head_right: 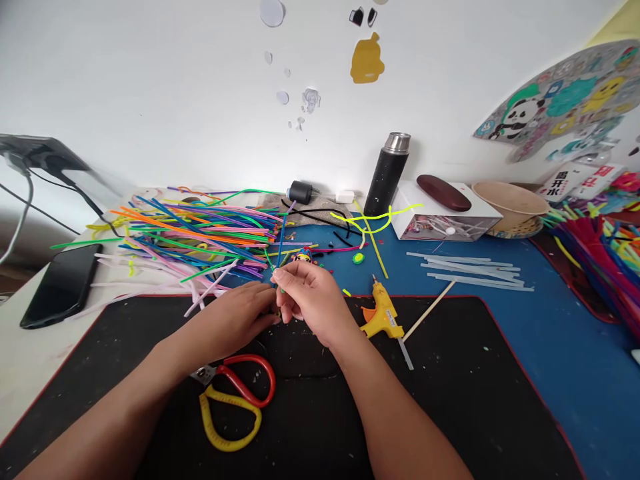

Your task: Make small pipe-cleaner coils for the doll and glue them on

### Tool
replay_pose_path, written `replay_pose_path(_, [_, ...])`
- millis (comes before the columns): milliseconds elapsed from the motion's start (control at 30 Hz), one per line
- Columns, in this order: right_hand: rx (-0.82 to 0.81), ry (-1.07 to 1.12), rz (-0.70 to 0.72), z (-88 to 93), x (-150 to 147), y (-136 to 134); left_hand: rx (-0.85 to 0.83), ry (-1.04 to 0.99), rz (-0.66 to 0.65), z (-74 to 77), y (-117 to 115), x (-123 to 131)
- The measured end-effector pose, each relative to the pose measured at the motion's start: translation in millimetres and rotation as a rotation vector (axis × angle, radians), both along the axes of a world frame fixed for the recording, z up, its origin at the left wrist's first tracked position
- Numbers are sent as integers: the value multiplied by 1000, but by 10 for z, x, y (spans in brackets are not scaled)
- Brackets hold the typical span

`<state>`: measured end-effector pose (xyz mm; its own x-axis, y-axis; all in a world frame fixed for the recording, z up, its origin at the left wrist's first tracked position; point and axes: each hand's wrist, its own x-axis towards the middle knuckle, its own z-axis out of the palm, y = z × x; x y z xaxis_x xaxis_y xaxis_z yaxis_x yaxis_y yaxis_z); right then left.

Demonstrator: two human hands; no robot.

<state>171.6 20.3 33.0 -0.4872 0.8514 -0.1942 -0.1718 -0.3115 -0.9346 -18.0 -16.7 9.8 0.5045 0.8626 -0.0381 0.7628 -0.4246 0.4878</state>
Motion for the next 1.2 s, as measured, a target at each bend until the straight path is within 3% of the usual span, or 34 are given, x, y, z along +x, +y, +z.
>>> replay_pose_path(500, [-9,-16,18,15,-17,-9,32,9,30,-73,13,19])
replay_pose_path(733, [12,-8,24,-16,-19,-16,-26,-35,73,39,8,48])
replay_pose_path(833, [13,-8,23,-19,-17,-17,-130,-192,161,150,30,26])
replay_pose_path(1000, [18,-29,-23,-14,-17,-18,-229,-780,414,316,114,-93])
replay_pose_path(1100, [26,-50,-28,-17,-23,-17,-272,-1054,511,338,154,-156])
replay_pose_path(1200, [38,-69,-16,-28,-32,-17,-300,-1186,548,326,175,-184])
